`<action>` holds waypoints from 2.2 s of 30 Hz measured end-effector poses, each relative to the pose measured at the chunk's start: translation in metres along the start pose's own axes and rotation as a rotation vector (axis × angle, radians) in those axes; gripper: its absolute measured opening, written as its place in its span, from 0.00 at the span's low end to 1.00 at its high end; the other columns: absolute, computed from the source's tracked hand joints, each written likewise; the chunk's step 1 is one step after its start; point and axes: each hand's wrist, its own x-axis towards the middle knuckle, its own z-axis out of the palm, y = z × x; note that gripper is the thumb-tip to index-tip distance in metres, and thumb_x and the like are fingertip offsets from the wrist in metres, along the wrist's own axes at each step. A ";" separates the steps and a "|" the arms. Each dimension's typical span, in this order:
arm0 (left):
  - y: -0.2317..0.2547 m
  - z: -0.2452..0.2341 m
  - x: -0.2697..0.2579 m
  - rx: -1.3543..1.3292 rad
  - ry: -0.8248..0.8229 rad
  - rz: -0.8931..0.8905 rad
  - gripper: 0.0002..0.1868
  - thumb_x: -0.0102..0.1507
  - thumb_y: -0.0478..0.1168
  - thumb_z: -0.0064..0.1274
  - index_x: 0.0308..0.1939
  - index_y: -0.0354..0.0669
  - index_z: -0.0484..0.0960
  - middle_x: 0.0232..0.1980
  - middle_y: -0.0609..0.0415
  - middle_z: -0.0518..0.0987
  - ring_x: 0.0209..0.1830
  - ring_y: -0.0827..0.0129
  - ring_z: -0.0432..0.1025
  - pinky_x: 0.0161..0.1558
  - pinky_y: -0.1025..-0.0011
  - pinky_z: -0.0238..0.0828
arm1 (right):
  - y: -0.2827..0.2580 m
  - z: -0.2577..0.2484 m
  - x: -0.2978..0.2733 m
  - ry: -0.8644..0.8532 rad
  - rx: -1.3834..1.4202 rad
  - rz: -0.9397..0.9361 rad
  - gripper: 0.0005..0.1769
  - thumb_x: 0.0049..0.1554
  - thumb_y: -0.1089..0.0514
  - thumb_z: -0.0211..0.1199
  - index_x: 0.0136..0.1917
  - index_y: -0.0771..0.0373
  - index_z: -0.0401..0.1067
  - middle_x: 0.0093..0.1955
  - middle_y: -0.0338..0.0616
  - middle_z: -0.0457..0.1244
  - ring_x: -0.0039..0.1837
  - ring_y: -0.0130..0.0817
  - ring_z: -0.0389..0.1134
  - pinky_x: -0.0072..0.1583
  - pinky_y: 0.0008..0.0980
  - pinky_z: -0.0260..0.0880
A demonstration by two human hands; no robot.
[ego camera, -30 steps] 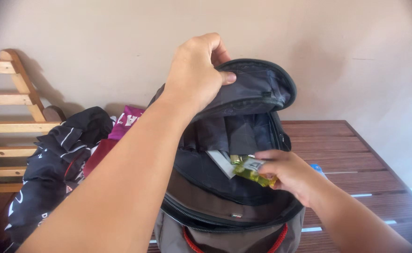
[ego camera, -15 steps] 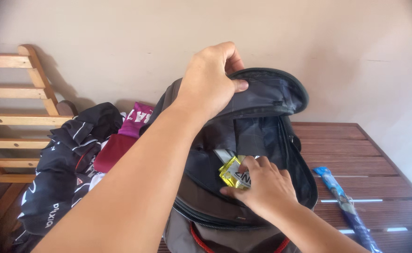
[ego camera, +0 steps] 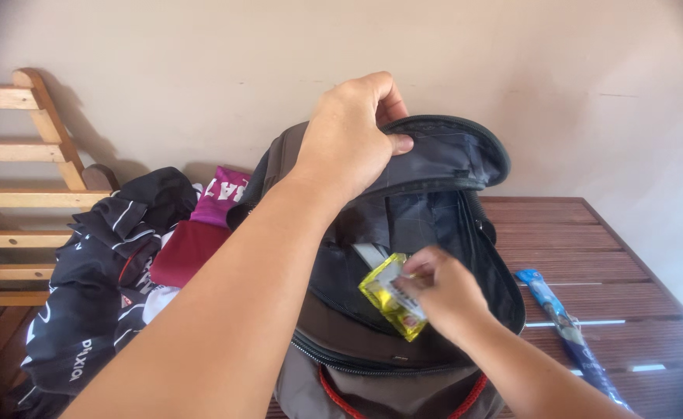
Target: The person folds a red t-shirt and places it into a brown backpack. They then add several small packets and a folded maroon cloth into the backpack's compartments.
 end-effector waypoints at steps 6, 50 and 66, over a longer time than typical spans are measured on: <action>-0.001 -0.004 -0.003 -0.016 -0.015 0.007 0.12 0.51 0.31 0.68 0.32 0.40 0.79 0.35 0.55 0.84 0.38 0.68 0.79 0.41 0.67 0.75 | 0.005 -0.014 0.018 -0.133 0.650 0.172 0.24 0.58 0.61 0.63 0.67 0.62 0.65 0.53 0.54 0.69 0.54 0.44 0.74 0.50 0.42 0.74; -0.025 -0.012 0.041 0.012 0.020 0.179 0.14 0.50 0.34 0.70 0.33 0.42 0.79 0.32 0.55 0.84 0.35 0.70 0.80 0.38 0.69 0.76 | -0.023 0.003 0.045 -0.287 0.146 0.025 0.26 0.59 0.51 0.65 0.70 0.53 0.71 0.49 0.43 0.73 0.49 0.32 0.71 0.53 0.33 0.72; -0.045 -0.006 0.029 -0.078 0.070 0.236 0.14 0.48 0.32 0.70 0.32 0.40 0.80 0.32 0.54 0.84 0.34 0.69 0.81 0.38 0.69 0.77 | -0.036 0.035 0.061 0.207 0.138 0.023 0.19 0.54 0.61 0.70 0.58 0.49 0.83 0.52 0.47 0.70 0.46 0.37 0.75 0.50 0.33 0.76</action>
